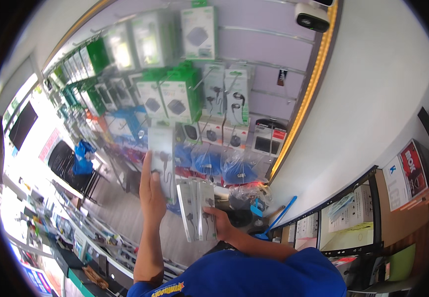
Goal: The person picks up multiple boxed electronic accessories from a counter and places them onto wall-mounted display shelves. They handle several white and green boxes, arranging them in rows on the upper shelves.
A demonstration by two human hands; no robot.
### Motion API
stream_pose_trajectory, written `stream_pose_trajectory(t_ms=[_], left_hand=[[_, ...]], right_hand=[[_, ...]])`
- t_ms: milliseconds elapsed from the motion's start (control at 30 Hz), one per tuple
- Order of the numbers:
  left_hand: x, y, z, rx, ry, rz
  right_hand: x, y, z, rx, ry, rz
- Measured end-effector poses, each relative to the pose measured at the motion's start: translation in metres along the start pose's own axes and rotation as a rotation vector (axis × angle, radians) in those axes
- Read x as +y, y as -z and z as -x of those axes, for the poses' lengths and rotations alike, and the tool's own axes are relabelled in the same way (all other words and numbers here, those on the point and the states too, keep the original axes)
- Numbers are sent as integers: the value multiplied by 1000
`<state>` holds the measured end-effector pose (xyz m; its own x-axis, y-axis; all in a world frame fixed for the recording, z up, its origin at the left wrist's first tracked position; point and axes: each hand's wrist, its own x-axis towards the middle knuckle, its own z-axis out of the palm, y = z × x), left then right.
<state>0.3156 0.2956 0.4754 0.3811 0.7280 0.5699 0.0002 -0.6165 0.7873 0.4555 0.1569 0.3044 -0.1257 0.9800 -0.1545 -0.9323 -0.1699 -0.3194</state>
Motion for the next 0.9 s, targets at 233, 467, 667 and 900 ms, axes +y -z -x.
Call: stream_pose_trajectory(t_ms=[233,467,667,900], left_hand=[[23,-46,-64,-19,-180,-53],[15,-52,-53,78,-248,79],[20,-49,-60,-29,-87,77],[22,-57,-61,53,-125,75]], right_hand=[[-21,21,29,24,130,-35],[-29,29,43,67,201,-45],[-27,27,37,55,205,-28],[-30,23,42,57,180,-6]])
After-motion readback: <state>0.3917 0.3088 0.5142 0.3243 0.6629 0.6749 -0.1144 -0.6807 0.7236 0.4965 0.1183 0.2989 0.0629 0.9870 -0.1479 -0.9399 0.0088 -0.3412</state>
